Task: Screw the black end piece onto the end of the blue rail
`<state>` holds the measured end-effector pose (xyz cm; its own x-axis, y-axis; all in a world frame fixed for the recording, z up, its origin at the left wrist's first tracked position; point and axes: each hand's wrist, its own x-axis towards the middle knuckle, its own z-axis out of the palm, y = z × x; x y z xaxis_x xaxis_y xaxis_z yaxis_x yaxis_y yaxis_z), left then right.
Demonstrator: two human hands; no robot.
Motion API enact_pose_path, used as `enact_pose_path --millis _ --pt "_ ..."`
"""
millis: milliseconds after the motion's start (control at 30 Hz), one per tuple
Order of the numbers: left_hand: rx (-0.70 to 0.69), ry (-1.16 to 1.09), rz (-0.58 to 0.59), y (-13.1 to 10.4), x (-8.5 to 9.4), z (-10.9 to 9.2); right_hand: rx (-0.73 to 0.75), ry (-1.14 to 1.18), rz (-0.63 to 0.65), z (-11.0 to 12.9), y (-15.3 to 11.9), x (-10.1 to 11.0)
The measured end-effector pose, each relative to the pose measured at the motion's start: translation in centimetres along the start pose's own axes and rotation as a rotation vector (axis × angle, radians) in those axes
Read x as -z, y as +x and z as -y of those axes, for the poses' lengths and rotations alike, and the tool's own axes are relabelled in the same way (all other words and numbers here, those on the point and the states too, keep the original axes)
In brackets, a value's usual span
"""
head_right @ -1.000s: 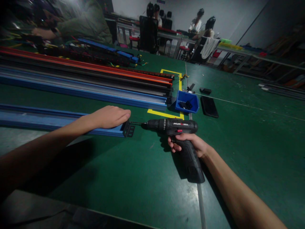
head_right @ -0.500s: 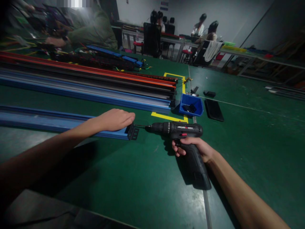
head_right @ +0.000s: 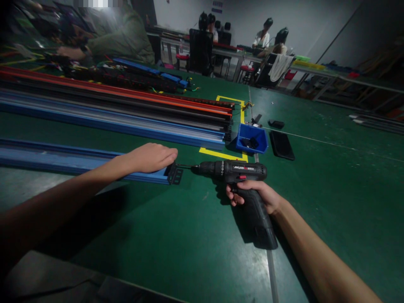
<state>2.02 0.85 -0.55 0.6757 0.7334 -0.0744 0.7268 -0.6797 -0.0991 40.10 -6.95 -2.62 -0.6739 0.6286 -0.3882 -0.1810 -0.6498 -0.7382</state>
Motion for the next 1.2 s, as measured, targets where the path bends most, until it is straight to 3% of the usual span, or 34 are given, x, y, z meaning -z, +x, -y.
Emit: enact_pose_path --millis 1200 --pt "0.006 -0.003 0.019 0.03 0.13 -0.06 -0.014 0.011 -0.004 0.11 0.03 -0.28"
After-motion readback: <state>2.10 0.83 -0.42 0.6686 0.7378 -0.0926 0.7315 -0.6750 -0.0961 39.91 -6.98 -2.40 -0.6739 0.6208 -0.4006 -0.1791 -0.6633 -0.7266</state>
